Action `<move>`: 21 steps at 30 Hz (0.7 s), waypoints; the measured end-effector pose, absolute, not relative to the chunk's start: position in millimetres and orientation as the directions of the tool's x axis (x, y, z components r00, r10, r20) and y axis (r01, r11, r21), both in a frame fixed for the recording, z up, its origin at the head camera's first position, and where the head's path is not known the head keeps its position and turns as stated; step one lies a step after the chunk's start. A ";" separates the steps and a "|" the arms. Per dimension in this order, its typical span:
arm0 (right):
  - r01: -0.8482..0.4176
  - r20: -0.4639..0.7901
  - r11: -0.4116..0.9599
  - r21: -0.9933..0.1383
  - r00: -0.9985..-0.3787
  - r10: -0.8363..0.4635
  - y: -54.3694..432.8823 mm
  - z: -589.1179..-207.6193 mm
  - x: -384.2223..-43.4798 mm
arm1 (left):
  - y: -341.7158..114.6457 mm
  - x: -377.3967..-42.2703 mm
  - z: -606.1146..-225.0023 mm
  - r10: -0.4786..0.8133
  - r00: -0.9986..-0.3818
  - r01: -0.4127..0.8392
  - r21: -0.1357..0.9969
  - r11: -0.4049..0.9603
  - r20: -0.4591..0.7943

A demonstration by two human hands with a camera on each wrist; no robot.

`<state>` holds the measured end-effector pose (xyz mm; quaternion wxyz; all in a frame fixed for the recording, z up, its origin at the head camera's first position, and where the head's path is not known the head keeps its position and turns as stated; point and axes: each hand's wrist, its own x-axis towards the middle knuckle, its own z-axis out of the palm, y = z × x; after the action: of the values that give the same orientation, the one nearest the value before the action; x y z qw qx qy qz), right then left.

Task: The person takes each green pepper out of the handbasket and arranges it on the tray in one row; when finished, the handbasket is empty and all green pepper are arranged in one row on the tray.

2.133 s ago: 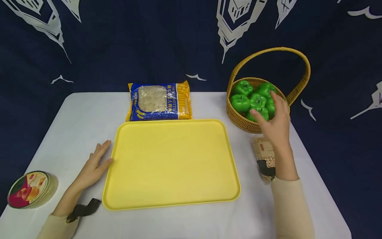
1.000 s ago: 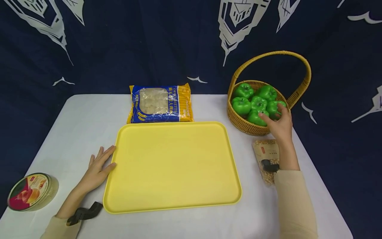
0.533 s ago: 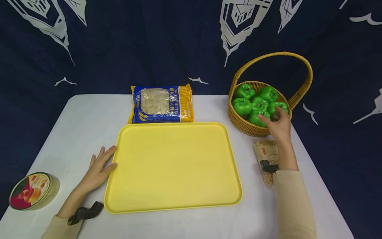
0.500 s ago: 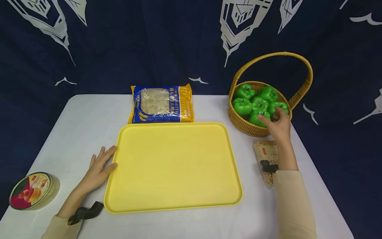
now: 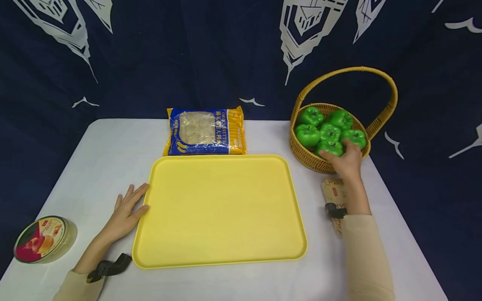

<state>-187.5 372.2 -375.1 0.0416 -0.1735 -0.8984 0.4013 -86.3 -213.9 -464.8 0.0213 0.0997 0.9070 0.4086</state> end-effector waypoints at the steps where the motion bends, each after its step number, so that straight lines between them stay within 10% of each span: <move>1: 0.279 -0.061 0.635 -0.720 -0.938 0.342 371.5 -375.6 -187.8 | -213.9 -86.1 -465.1 0.197 -0.980 0.162 0.745 0.647 0.041; 21: 0.337 -0.041 0.667 -0.665 -0.908 0.418 367.3 -379.4 -197.1 | -213.8 -84.8 -467.9 0.191 -0.981 0.153 0.744 0.650 0.035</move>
<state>-197.1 367.3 -379.4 0.0575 -0.2072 -0.9110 0.3519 -84.8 -213.8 -467.9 0.0235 0.0949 0.9079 0.4075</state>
